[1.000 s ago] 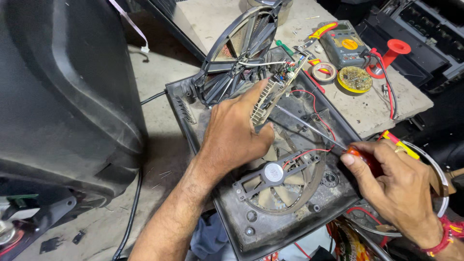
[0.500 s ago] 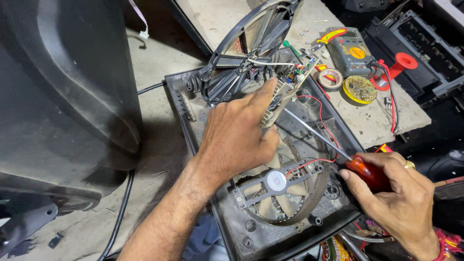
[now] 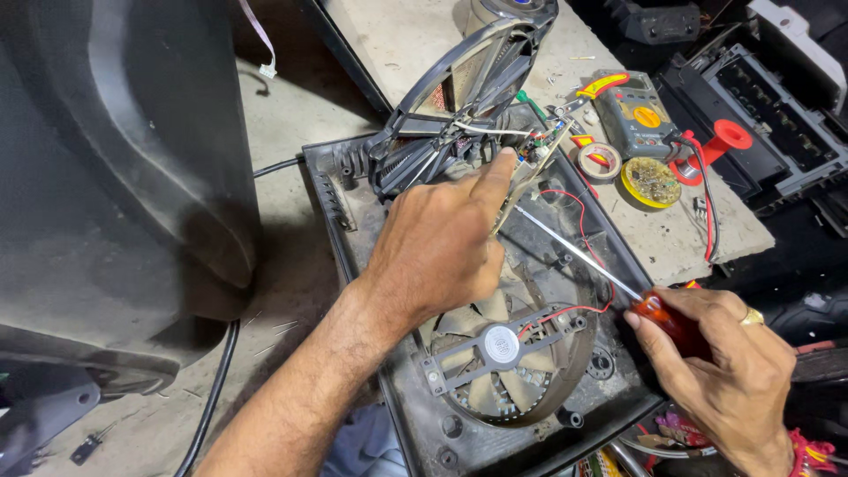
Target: The person holds a green circuit board and uses a screwdriver to adjust components. They then use a soldering iron to solder connections on the board while working in a cluttered electronics repair workspace.
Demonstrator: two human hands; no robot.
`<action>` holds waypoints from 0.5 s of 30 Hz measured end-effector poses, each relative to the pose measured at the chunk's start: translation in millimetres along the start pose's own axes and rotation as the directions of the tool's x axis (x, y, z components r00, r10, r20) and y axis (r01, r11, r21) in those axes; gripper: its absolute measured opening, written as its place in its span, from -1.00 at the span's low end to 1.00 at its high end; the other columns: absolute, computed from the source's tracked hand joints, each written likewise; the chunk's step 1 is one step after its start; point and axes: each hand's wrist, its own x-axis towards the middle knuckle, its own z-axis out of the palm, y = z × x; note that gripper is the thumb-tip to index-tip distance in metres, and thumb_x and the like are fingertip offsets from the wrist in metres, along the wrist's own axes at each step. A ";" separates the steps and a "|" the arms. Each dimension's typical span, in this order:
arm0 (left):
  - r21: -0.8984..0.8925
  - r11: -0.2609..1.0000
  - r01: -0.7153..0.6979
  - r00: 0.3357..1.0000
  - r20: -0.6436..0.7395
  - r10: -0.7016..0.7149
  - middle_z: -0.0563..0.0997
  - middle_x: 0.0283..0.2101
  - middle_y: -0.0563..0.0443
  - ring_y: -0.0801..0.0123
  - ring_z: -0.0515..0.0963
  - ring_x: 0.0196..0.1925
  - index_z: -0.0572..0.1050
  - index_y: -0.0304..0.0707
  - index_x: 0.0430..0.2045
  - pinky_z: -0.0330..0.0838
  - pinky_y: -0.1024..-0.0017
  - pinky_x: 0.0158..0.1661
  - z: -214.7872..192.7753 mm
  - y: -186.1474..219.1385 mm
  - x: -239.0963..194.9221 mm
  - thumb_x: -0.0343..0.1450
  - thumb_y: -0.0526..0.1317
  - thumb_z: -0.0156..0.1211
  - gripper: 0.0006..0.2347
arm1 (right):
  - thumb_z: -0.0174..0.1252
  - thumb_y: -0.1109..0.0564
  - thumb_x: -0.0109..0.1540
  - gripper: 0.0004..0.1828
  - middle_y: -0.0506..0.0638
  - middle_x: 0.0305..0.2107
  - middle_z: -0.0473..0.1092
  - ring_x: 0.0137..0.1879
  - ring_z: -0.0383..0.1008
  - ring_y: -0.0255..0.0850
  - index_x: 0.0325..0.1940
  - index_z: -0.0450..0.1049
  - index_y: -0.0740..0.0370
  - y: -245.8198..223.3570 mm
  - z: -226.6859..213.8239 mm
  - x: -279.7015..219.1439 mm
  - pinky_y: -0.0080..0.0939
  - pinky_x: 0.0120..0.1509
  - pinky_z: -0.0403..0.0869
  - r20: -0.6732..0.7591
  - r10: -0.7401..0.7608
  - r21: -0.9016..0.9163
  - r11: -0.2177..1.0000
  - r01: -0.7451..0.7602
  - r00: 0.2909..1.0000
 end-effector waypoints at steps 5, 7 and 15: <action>-0.034 0.999 0.025 0.999 -0.029 -0.026 0.65 -0.35 -0.30 -0.06 0.65 -0.42 0.38 -0.64 0.15 0.52 0.10 -0.37 4.7 -2.1 -3.4 0.25 -0.31 0.29 -0.45 | 0.45 0.28 0.11 -0.64 0.18 -0.24 0.52 -0.15 0.58 -0.12 -0.09 0.50 0.44 3.4 0.4 -3.0 -0.29 -0.08 0.52 0.004 0.001 0.000 1.000 -0.001 1.000; -0.014 1.000 0.014 0.998 -0.058 -0.014 0.66 -0.31 -0.29 -0.05 0.66 -0.42 0.40 -0.60 0.14 0.53 0.10 -0.35 6.5 -1.2 -2.7 0.26 -0.35 0.26 -0.48 | 0.44 0.28 0.12 -0.64 0.18 -0.24 0.52 -0.17 0.58 -0.13 -0.08 0.50 0.44 3.5 0.5 -3.2 -0.29 -0.08 0.51 -0.005 0.008 0.002 1.000 -0.008 1.000; -0.041 0.997 0.069 0.997 -0.044 -0.071 0.66 -0.31 -0.31 -0.04 0.66 -0.43 0.41 -0.62 0.16 0.54 0.12 -0.36 5.0 -5.2 -6.1 0.25 -0.43 0.18 -0.49 | 0.37 0.15 0.16 -0.69 0.10 -0.37 0.57 -0.39 0.47 -0.19 -0.07 0.58 0.37 10.9 1.1 3.0 -0.23 -0.29 0.44 0.221 0.211 -0.036 0.977 -0.208 0.952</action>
